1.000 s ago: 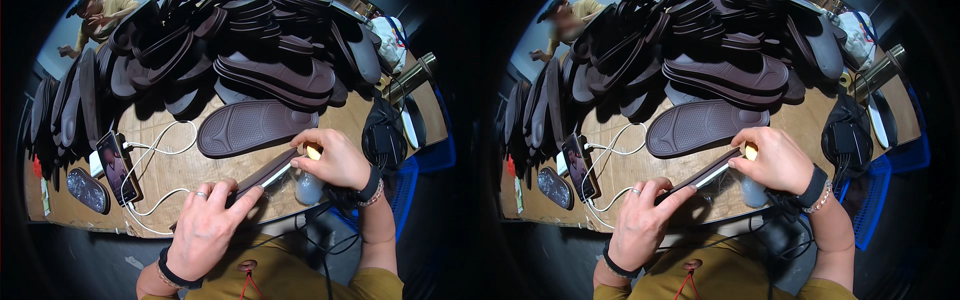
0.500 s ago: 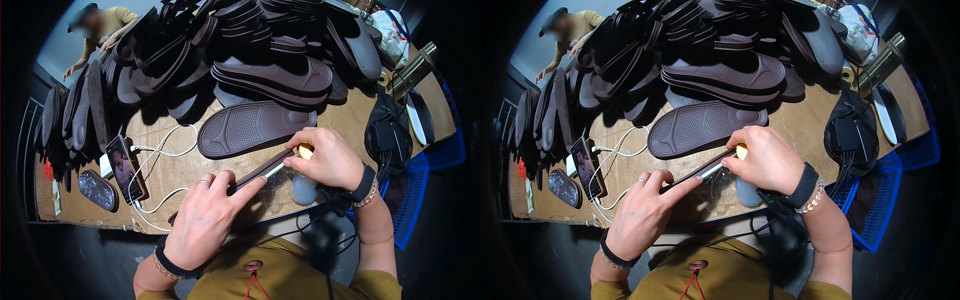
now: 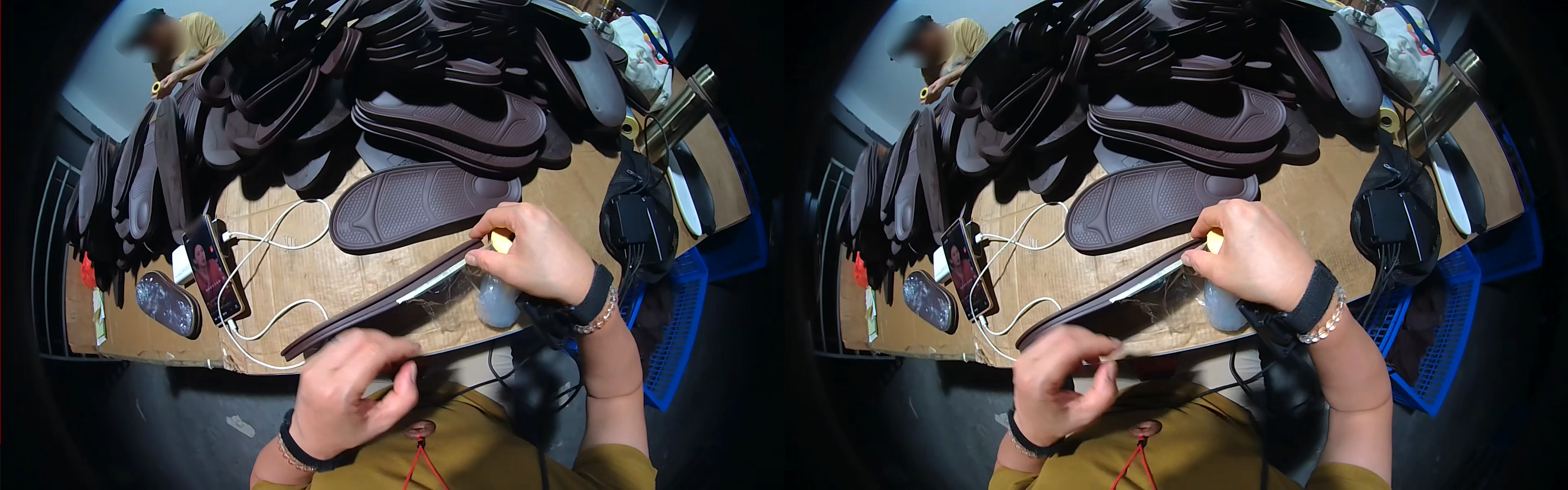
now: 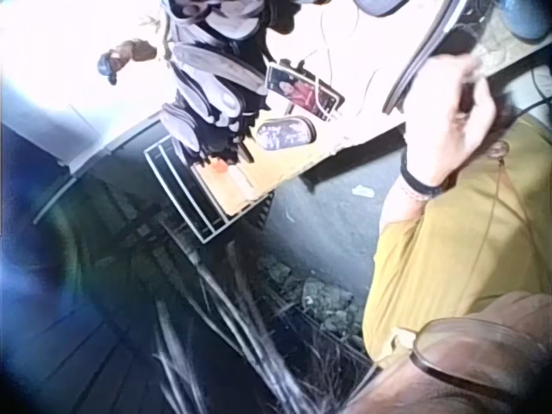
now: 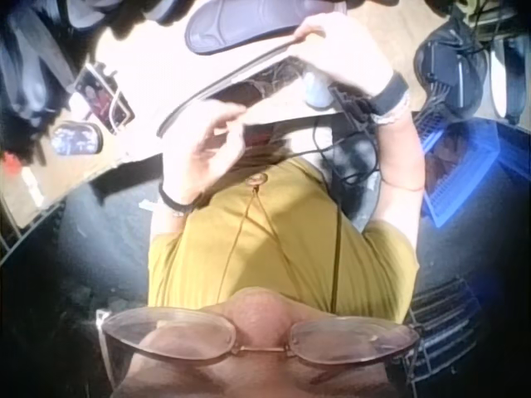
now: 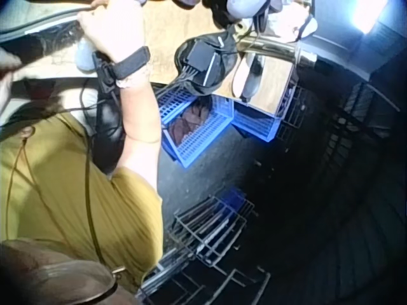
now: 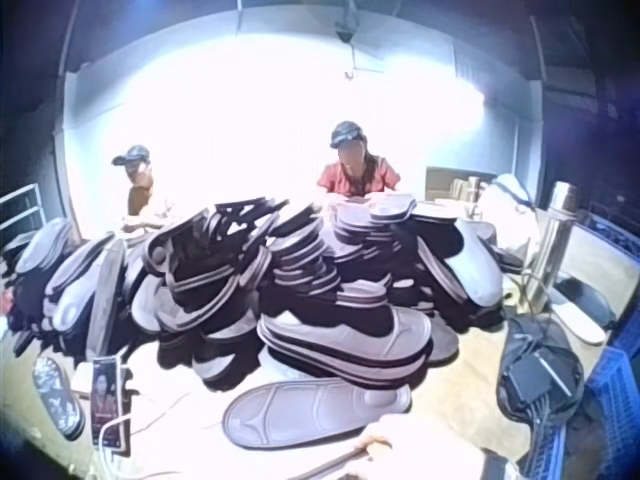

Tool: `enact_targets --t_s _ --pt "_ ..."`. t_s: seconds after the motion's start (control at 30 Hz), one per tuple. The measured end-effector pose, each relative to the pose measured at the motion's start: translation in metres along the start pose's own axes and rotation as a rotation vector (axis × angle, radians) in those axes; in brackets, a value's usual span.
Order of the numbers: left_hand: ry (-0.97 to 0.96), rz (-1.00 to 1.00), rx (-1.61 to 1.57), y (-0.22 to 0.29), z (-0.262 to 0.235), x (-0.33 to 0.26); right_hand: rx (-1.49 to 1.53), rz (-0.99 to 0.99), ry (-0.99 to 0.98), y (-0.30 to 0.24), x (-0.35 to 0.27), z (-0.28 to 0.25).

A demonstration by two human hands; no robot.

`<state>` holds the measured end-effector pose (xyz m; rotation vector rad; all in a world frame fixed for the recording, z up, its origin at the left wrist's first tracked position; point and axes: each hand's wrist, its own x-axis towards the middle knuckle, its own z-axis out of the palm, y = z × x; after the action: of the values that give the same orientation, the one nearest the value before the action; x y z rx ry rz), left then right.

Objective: Apply protective adhesive tape to the edges of shoe insoles.

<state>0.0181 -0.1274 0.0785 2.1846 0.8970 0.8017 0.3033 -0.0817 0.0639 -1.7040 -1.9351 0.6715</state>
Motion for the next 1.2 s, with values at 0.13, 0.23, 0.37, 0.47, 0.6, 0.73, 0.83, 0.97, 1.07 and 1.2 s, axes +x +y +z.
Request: enact_targets --t_s 0.13,0.23,0.37,0.47,0.6,0.73,0.83,0.97,1.07,1.2 --pt "-0.157 -0.416 -0.154 0.0 0.018 -0.008 -0.009 0.017 -0.019 -0.001 0.004 -0.003" --pt "-0.081 -0.51 -0.34 -0.02 0.038 0.001 0.004 0.038 -0.026 0.001 0.002 -0.003" --pt "-0.036 -0.582 -0.395 -0.034 0.057 0.012 0.032 0.082 -0.073 -0.004 0.005 -0.004" --pt "0.051 -0.597 -0.514 -0.038 0.062 0.009 -0.003 0.016 -0.021 0.0 0.005 0.0" --pt "0.023 -0.703 -0.505 -0.039 0.057 0.008 0.018 0.043 -0.032 -0.001 0.003 -0.003" --pt "-0.018 -0.695 -0.499 -0.042 0.056 0.006 0.036 0.066 -0.06 -0.004 0.005 -0.005" --pt "-0.094 -0.666 -0.315 -0.039 0.053 0.008 0.036 0.072 -0.052 -0.004 0.004 -0.004" --pt "-0.119 -0.579 -0.244 -0.04 0.052 0.008 0.004 0.029 -0.02 -0.005 0.003 -0.002" --pt "-0.173 -0.562 -0.233 -0.037 0.046 0.013 0.003 0.044 -0.011 -0.004 0.0 -0.003" --pt "-0.098 -0.443 -0.429 -0.049 0.051 0.006 0.003 0.031 -0.02 -0.009 0.002 -0.001"
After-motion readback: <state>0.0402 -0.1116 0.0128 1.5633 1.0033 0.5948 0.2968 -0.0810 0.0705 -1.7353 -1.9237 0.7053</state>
